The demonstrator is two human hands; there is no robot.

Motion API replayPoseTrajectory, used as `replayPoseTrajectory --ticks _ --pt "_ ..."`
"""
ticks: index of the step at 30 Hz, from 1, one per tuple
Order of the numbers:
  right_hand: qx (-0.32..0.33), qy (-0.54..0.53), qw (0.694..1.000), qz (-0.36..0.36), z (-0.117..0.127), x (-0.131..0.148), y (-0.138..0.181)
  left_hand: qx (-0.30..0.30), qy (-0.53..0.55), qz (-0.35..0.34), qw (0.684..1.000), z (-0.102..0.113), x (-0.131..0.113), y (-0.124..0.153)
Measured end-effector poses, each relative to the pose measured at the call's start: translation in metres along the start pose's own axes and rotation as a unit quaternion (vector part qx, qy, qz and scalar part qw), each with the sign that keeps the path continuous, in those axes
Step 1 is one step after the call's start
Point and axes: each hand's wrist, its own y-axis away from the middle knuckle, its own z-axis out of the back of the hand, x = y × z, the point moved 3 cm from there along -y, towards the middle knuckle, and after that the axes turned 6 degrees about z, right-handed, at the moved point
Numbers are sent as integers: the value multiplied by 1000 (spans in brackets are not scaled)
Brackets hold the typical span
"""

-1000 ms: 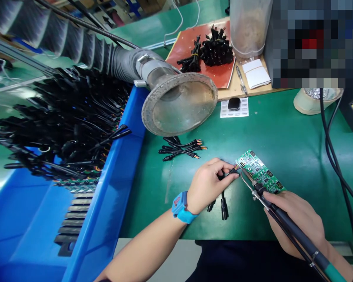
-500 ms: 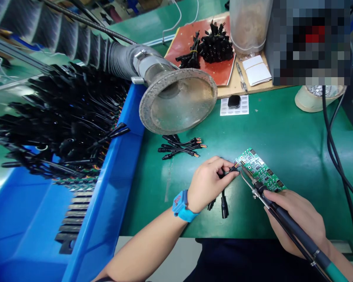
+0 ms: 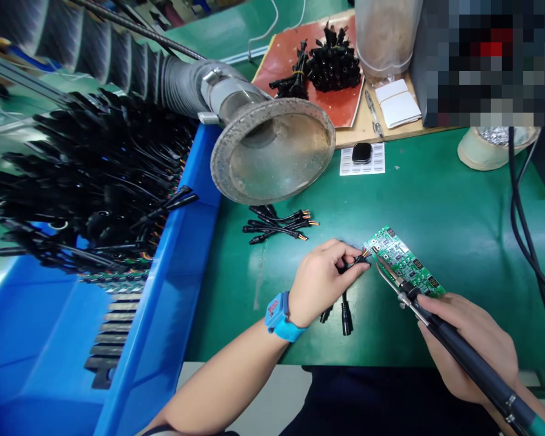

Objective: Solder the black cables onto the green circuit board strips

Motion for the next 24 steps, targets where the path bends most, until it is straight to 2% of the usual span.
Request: replayPoseTrajectory --ticks 12,24 --pt "8 -14 998 65 -6 1 -10 -1 15 -20 1000 1 -1 2" --pt "1 -19 998 66 -6 5 -10 -26 -5 -24 999 -1 0 4"
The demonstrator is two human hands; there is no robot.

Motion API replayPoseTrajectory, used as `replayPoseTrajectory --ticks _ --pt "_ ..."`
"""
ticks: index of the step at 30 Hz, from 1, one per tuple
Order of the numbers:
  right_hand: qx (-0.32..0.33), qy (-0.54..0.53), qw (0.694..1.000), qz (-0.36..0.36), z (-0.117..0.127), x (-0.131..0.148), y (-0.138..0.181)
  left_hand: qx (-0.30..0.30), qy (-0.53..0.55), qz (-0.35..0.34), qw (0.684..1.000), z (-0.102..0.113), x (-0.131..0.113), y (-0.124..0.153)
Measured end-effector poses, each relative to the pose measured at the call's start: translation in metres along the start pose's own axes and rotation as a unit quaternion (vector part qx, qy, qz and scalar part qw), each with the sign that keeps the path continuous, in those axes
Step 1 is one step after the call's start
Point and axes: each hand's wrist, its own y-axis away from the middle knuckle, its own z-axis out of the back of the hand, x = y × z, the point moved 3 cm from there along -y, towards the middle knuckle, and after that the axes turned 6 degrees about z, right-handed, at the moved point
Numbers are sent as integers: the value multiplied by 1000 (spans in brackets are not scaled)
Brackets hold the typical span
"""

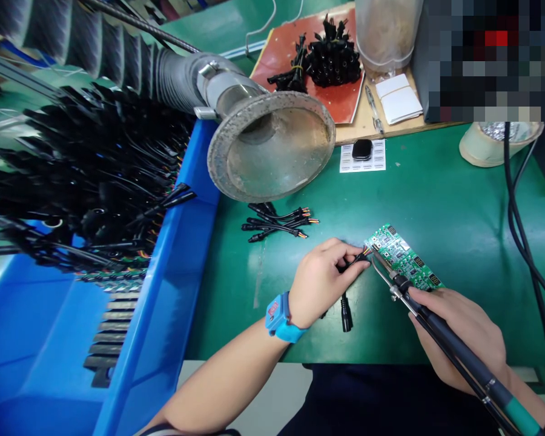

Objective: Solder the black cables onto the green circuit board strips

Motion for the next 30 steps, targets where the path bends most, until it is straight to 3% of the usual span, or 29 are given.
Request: replayPoseTrajectory --ticks 7,13,19,30 --pt "-1 2 1000 -10 4 1 2 -6 -14 -6 1000 -1 0 1" --pt "-71 -29 982 -170 1 7 12 -9 -17 -12 1000 0 0 1" --pt "-68 -64 973 -213 -14 11 13 -27 -28 -42 998 -1 0 4" --pt "-63 -30 983 -171 -15 14 7 -11 31 -63 997 -4 2 3"
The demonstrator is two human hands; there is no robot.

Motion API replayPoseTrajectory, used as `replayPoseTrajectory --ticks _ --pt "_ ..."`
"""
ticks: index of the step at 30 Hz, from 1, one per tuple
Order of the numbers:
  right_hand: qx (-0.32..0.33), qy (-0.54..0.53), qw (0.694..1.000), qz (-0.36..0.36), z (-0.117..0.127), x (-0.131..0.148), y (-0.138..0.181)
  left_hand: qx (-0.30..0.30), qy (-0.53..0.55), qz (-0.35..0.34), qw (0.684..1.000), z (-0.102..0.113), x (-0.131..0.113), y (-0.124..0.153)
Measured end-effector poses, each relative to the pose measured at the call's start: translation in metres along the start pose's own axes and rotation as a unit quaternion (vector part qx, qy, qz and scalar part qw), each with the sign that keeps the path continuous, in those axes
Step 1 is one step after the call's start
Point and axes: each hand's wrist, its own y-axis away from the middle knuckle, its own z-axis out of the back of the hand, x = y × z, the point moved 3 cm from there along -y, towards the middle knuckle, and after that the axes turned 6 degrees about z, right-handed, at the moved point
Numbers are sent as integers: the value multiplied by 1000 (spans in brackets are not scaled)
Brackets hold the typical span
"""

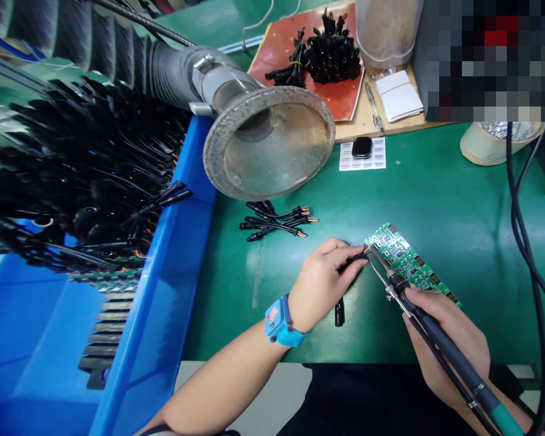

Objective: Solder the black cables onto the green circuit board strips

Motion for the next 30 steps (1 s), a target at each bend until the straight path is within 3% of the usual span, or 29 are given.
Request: replayPoseTrajectory --ticks 6,16,23,30 --pt "10 19 999 47 0 3 -1 -2 2 -2 1000 0 -1 1" --pt "-1 9 999 33 0 6 -5 -4 10 -5 1000 -2 -1 1" --pt "-3 -16 1000 -16 3 -1 0 -2 4 -5 1000 -1 -1 1" --pt "7 20 999 42 0 4 -4 -2 -39 -20 999 -1 -1 0"
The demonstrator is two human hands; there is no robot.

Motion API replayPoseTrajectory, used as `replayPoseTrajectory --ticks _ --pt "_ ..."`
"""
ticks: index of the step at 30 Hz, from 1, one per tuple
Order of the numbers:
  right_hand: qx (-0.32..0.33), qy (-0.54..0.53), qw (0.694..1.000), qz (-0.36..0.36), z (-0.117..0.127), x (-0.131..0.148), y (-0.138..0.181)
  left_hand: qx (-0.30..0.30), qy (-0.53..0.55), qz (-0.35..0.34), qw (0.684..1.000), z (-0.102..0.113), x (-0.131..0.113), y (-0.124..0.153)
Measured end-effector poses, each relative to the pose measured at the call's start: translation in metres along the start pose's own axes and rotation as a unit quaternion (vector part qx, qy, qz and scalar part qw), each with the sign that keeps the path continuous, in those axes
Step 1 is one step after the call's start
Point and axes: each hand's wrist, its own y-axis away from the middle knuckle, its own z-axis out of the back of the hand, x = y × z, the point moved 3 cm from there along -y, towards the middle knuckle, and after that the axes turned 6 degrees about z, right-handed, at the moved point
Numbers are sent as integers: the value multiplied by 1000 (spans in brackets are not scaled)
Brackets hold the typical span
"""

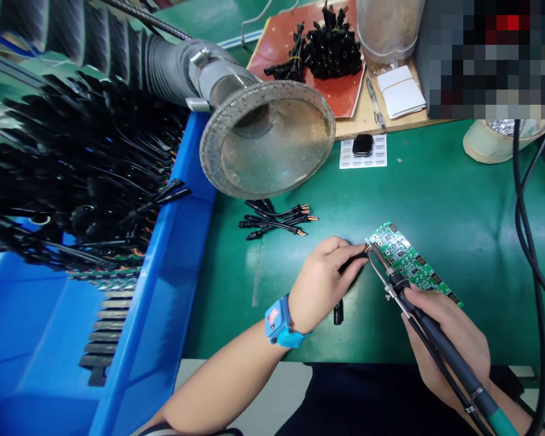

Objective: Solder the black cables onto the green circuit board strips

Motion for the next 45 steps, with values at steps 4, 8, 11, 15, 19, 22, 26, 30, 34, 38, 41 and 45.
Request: replayPoseTrajectory --ticks 4,8,11,15,19,22,26,30,34,38,41,45 --pt "3 -3 1000 21 0 -1 2 8 -26 -8 1000 1 -1 -1" --pt "15 -13 1000 20 -1 -4 4 12 -28 -6 1000 1 0 -1" --pt "13 -5 1000 24 -2 -4 5 10 -33 -6 999 1 0 -1" --pt "22 15 999 28 -3 -5 7 8 -38 -7 999 1 0 0" --pt "21 10 999 42 -2 -4 6 8 -43 -5 999 1 0 0" --pt "15 8 999 46 -1 -3 6 11 -41 -3 999 0 -1 0" --pt "18 -2 999 48 -1 -3 6 9 -39 0 999 0 -2 0" --pt "28 3 998 53 0 -2 5 11 -37 -1 999 1 -3 0" --pt "27 16 999 33 2 -1 1 14 -38 3 999 1 -2 0" --pt "19 14 999 28 3 1 -1 14 -39 4 999 0 -2 0" --pt "28 13 999 41 3 1 -1 12 -39 2 999 0 -2 0" --pt "36 18 997 62 0 -1 1 9 -42 0 999 0 -2 0"
